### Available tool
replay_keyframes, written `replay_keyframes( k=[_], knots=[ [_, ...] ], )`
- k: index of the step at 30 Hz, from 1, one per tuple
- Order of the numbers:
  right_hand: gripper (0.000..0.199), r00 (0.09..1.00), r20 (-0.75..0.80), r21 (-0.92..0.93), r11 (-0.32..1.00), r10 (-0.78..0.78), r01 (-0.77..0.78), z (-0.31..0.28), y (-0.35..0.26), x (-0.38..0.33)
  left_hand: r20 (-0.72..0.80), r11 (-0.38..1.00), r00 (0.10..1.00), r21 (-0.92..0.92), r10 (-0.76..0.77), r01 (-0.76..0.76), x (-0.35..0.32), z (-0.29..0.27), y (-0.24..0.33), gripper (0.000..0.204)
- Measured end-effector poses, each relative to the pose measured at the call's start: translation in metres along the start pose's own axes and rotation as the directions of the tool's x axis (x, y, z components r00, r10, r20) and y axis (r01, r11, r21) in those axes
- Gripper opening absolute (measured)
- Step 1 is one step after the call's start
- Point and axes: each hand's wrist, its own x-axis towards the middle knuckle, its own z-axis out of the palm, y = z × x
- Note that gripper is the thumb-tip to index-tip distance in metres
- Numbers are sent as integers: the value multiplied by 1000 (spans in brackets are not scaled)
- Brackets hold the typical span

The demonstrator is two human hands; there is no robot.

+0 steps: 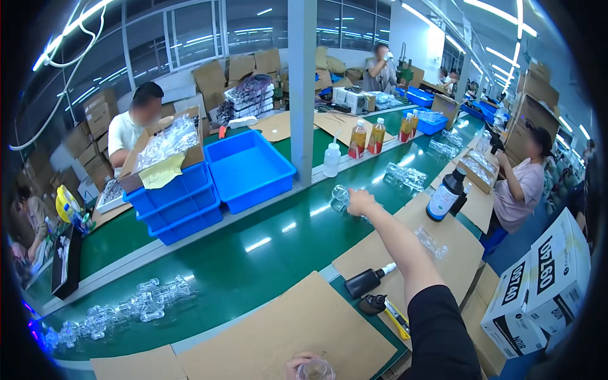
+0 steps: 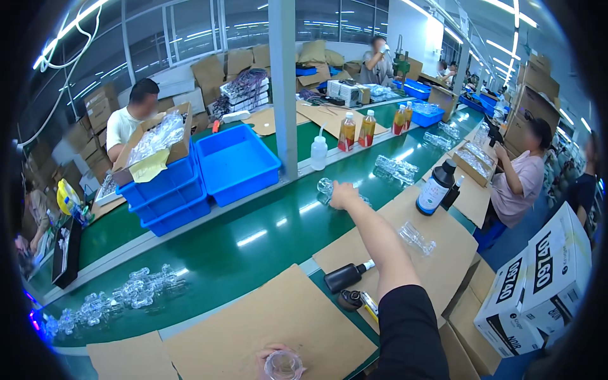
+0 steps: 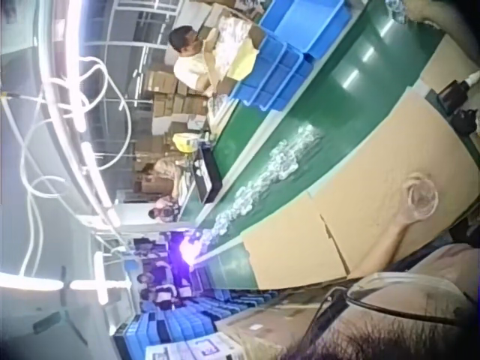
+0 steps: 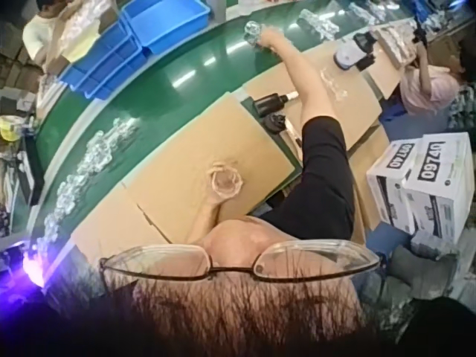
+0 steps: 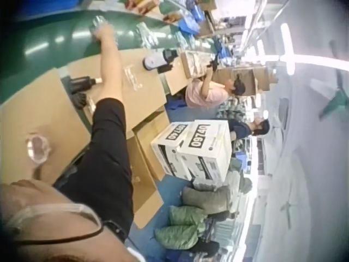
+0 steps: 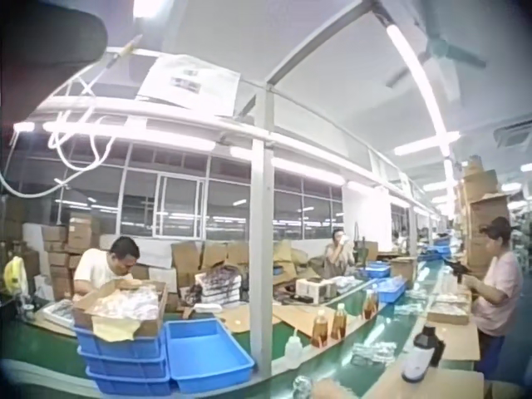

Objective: Applying liquid from a squeeze bottle to the rim of a plastic lid and handling plastic toy components.

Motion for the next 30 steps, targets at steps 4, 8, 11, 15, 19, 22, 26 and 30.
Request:
replay_keyframes(
  k=[4, 8, 11, 15, 19, 22, 26, 30],
  knots=[
    [75, 988, -150, 191, 980, -31, 60, -46, 19, -21, 132, 998, 990, 25, 58, -61, 1, -23, -9, 57],
    [77, 809, -587, 772, 334, 46, 541, -135, 31, -115, 239, 979, 971, 204, -30, -20, 16, -20, 11, 58],
    [62, 830, -540, 686, -499, 139, 530, -183, 47, -234, 179, 851, 966, 520, -189, 70, 34, -4, 49, 59],
    [58, 900, -388, 390, -849, 200, 357, -172, 73, -380, 173, 818, 933, 547, -316, 176, 40, -1, 78, 59],
    [69, 929, -302, 388, -863, 211, 322, -91, 57, -483, 21, 896, 924, 254, -383, 365, 22, -4, 101, 58],
    [79, 932, -299, 291, -910, 206, 295, -62, 17, -515, -94, 889, 885, -98, -457, 448, 6, -12, 111, 57],
    [88, 900, -418, 282, -923, 126, 260, -45, 0, -503, 87, 772, 865, -412, -494, 483, -8, -34, 113, 77],
    [103, 814, -581, 353, -891, 31, 286, -56, 0, -486, 85, 684, 751, -356, -655, 637, 8, -32, 163, 56]
  ],
)
